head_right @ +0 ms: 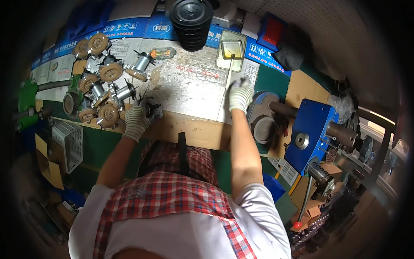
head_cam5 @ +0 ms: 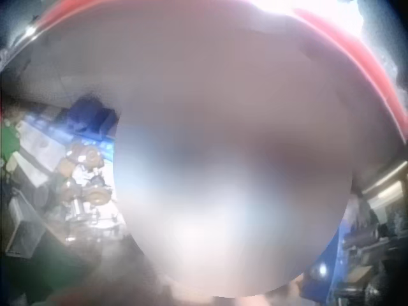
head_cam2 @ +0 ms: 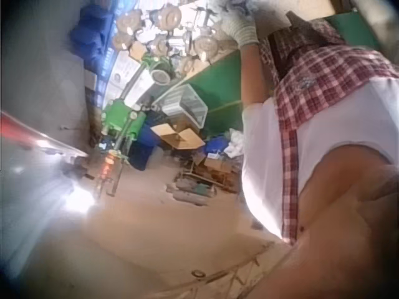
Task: The person cuts open a cardboard box with a utility knife, then moves to a workbench to assemble metal parts. They repeatedly pick up metal components, place them into a press machine, operate the press, and remove the assembled parts, placing them on the workbench.
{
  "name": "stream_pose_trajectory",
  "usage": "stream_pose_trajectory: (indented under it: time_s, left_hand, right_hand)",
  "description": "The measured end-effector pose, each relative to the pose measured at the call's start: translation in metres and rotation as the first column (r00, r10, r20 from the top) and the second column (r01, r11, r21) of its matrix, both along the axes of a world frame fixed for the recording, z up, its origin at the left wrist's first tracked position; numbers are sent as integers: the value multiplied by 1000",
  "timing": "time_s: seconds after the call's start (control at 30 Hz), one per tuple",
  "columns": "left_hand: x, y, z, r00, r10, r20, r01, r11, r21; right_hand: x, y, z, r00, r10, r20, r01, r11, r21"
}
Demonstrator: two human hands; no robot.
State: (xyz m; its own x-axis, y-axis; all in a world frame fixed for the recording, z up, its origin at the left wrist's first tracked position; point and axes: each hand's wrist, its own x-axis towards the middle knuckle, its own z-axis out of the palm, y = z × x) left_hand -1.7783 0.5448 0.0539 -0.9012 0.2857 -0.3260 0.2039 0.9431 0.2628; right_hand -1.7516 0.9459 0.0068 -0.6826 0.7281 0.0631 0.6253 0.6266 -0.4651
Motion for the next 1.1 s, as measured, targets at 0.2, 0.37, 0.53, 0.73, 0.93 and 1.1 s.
stream_pose_trajectory:
  time_s: [0.2, 0.37, 0.53, 0.73, 0.93, 1.1]
  left_hand:
    - [45, 113, 41, 964, 79, 253, -98, 993, 66]
    - [85, 112, 7, 951, 74, 301, -186, 914, 362]
    - [70, 62, -25, 975, -218, 37, 215, 974, 73]
    - [88, 145, -82, 949, -315, -15, 309, 922, 233]
    - [58, 171, -37, 839, -472, 272, 241, 769, 592]
    - [28, 147, 71, 575, -480, 662, -288, 639, 713]
  right_hand:
    - [-44, -13, -12, 899, 73, 432, -78, 997, -8]
    - [-25, -9, 21, 985, 94, 142, -40, 938, -345]
    - [43, -11, 55, 993, 84, -77, -114, 699, -706]
    - [113, -39, 124, 989, 124, -80, -142, 655, -742]
    - [129, -30, 166, 904, 424, -58, -425, 874, -237]
    - [106, -36, 226, 657, 748, 95, -752, 641, 154]
